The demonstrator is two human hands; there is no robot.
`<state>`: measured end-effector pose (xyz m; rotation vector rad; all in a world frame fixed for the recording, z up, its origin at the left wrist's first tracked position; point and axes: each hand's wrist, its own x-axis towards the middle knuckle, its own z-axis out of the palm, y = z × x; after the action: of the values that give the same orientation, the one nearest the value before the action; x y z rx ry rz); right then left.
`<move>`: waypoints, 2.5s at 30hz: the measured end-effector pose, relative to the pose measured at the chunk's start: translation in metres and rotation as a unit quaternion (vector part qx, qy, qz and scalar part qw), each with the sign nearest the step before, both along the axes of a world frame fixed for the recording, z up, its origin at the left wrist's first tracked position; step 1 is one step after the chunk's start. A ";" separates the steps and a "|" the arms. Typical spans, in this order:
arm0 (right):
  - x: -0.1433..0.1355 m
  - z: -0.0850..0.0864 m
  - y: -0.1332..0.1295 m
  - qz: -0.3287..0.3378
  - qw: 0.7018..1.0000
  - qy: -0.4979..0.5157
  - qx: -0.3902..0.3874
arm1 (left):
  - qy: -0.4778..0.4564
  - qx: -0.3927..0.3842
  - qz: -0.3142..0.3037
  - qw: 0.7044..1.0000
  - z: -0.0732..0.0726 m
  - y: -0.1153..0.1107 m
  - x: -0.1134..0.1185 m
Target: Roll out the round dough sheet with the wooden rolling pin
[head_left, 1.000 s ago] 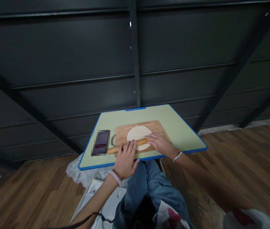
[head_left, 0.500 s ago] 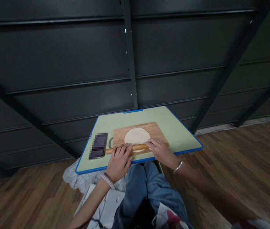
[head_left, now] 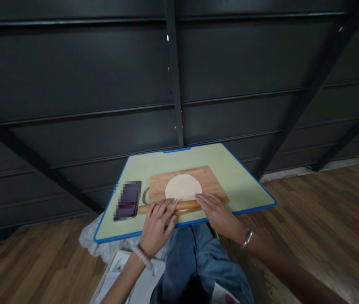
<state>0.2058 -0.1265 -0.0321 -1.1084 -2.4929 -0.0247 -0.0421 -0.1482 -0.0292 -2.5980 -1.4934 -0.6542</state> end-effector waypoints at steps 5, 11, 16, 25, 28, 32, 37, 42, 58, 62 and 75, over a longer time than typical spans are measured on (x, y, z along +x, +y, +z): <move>-0.009 0.003 0.015 -0.035 0.999 -0.019 0.035 | 0.023 -0.030 -0.018 0.999 0.004 0.016 -0.003; -0.018 0.010 0.040 -0.082 0.996 -0.039 0.025 | 0.056 -0.053 -0.025 0.997 0.014 0.051 -0.004; -0.024 0.012 0.070 -0.115 0.992 -0.041 0.024 | 0.075 -0.056 -0.003 0.996 0.016 0.086 -0.002; -0.028 0.016 0.132 -0.116 0.992 -0.046 0.026 | 0.098 -0.094 0.028 0.990 0.017 0.135 0.004; -0.031 0.023 0.147 -0.132 0.989 -0.068 -0.013 | 0.097 -0.114 0.021 0.988 0.018 0.147 0.004; -0.035 0.028 0.167 -0.157 0.978 -0.117 -0.069 | 0.129 -0.095 -0.008 0.987 0.022 0.160 0.004; -0.037 0.027 0.190 -0.133 0.977 -0.144 -0.085 | 0.167 -0.064 -0.013 0.984 0.023 0.175 0.007; -0.041 0.032 0.207 -0.136 0.979 -0.137 -0.069 | 0.183 -0.060 -0.009 0.981 0.020 0.194 0.009; -0.038 0.025 0.216 -0.128 0.985 -0.086 -0.081 | 0.135 -0.127 0.048 0.981 0.018 0.218 0.009; -0.037 0.015 0.210 -0.096 0.985 -0.107 -0.099 | 0.118 -0.127 0.045 0.984 0.016 0.202 0.010; -0.036 0.011 0.111 -0.046 0.998 -0.042 -0.008 | 0.077 -0.053 0.001 0.996 0.006 0.119 0.004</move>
<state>0.1697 -0.0153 -0.0208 -1.2531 -2.5172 -0.0784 -0.0384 -0.0295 -0.0231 -2.6541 -1.5215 -0.3726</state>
